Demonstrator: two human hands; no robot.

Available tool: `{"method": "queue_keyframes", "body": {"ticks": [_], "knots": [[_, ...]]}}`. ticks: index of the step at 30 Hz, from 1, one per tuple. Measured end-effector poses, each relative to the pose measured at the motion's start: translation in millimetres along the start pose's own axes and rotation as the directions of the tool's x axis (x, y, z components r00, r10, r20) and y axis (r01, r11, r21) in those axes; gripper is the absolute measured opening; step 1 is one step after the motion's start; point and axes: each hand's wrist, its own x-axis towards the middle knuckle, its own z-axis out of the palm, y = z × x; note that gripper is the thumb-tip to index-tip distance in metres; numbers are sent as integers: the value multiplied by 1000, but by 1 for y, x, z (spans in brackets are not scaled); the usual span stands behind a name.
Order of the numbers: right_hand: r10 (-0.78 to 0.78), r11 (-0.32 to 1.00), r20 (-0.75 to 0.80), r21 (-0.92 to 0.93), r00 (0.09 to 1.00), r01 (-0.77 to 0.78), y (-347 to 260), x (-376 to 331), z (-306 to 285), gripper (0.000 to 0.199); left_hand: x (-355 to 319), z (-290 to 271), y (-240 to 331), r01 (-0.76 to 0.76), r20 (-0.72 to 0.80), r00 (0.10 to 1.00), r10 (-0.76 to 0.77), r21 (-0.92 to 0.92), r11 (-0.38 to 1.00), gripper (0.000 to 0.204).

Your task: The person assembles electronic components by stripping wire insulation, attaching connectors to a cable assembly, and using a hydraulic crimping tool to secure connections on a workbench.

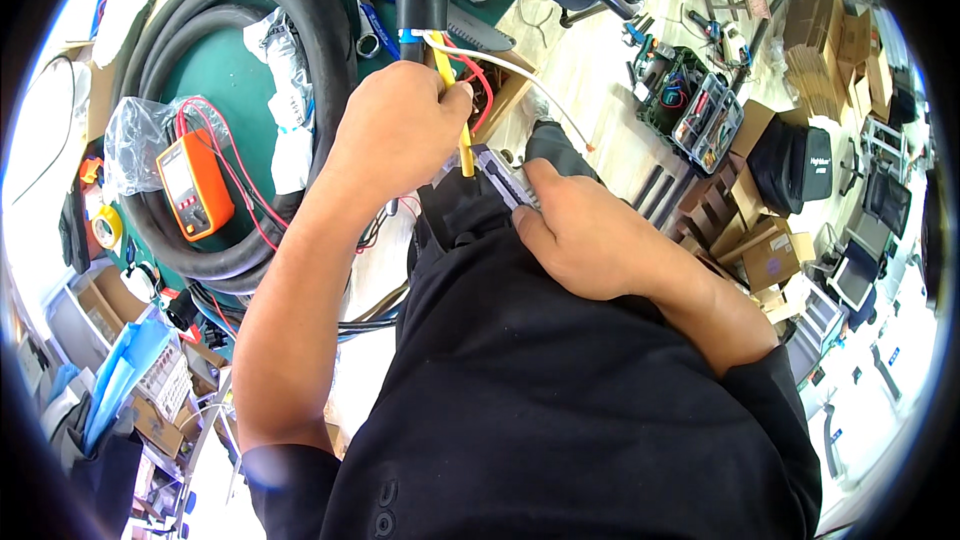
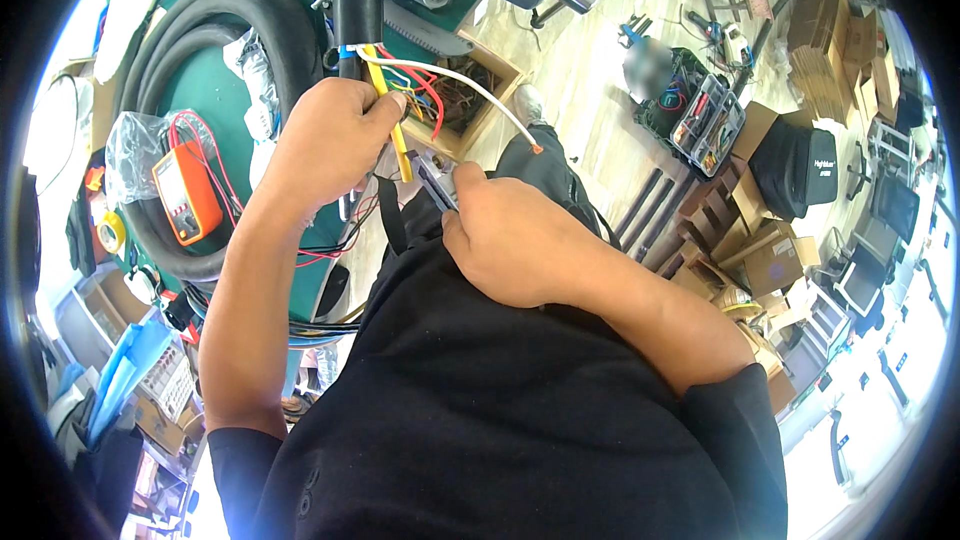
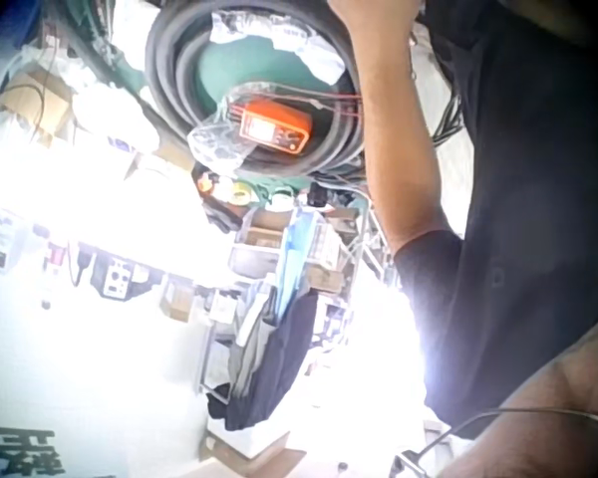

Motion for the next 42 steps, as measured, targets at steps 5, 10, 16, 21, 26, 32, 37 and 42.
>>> {"method": "queue_keyframes", "body": {"ticks": [5, 10, 16, 21, 26, 32, 37, 42], "knots": [[24, 1000, -6, -8, 1000, -24, -1, 0, 4, 28, 0, 2, 0, -8, 11, 1000, 9, -51, 999, 42], [43, 999, -24, -30, 999, -44, -4, -2, 8, 28, 2, 5, -6, -19, 5, 1000, 20, -103, 994, 43], [62, 998, -17, -32, 998, -63, -3, -6, 16, 28, 3, 8, -7, -28, -8, 1000, 27, -130, 991, 43], [51, 997, 11, -56, 999, -50, 2, -6, 29, 28, 2, 6, -7, -37, 10, 999, 39, -124, 992, 43], [113, 993, -61, -40, 992, -115, -5, -27, 38, 29, -5, 4, -2, -57, 2, 998, 59, -186, 981, 41], [117, 992, -273, 77, 955, -100, 3, -37, 21, 27, -10, -5, 0, 32, 129, 992, 1, -255, 966, 42], [21, 997, -240, 81, 971, -1, -3, -23, 23, 28, -7, -5, -2, 48, 164, 986, -9, -235, 971, 42], [27, 998, -210, 53, 977, -16, -8, -16, 21, 29, -8, -5, -3, 31, 146, 989, 9, -273, 962, 40]]}}
